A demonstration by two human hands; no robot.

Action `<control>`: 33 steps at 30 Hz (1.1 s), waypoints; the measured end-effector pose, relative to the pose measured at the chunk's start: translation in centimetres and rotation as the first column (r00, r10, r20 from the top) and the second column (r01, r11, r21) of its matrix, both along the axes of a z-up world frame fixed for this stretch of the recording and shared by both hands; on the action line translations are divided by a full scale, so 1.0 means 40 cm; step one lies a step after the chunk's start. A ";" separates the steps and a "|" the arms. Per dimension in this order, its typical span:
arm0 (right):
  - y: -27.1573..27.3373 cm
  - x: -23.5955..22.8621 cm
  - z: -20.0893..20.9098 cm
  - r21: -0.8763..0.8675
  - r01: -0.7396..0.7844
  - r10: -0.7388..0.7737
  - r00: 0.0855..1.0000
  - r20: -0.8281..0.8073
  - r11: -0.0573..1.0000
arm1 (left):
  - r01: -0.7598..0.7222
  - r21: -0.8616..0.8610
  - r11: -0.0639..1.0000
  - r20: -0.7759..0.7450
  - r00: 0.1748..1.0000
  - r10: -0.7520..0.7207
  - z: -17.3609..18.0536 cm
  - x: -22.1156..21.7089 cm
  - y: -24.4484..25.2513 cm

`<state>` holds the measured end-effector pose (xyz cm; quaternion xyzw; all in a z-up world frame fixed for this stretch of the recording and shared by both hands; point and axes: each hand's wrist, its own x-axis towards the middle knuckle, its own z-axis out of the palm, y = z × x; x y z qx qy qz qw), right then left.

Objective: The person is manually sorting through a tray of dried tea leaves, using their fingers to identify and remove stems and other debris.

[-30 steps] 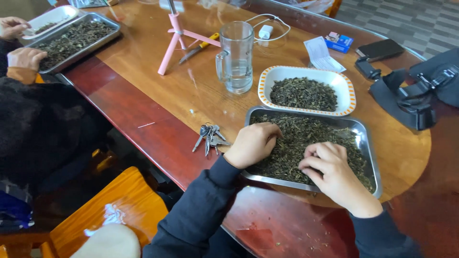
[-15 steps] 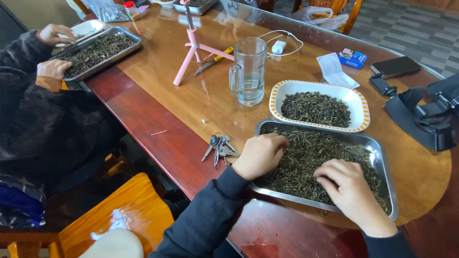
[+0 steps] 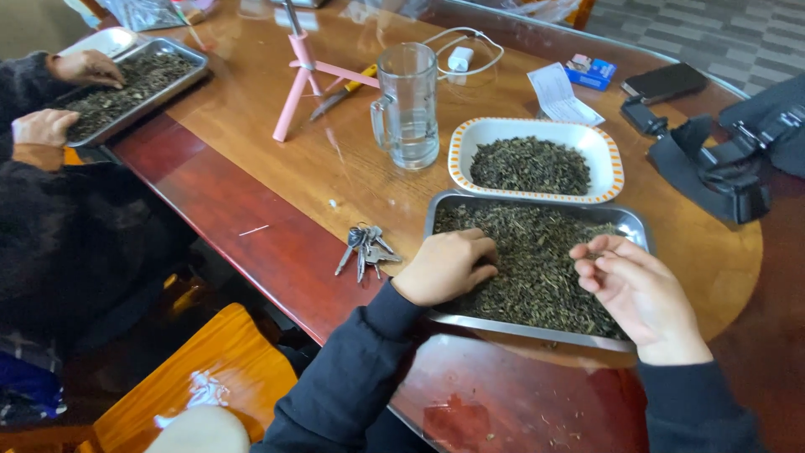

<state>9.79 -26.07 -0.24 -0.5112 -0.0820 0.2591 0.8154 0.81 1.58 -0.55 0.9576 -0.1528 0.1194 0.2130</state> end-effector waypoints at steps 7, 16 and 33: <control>0.053 -0.073 0.020 -0.555 0.202 0.205 0.786 0.584 0.807 | -0.122 -0.055 0.991 0.053 0.991 0.125 0.016 0.004 0.007; 0.086 -0.099 -0.019 -0.742 0.538 0.571 0.487 0.660 0.399 | -0.135 -0.229 0.964 0.181 0.967 0.179 0.062 -0.012 0.026; 0.053 -0.065 -0.009 -0.080 0.012 0.000 0.990 0.143 0.997 | -0.081 -0.060 0.995 -0.141 0.987 0.072 0.000 0.012 0.020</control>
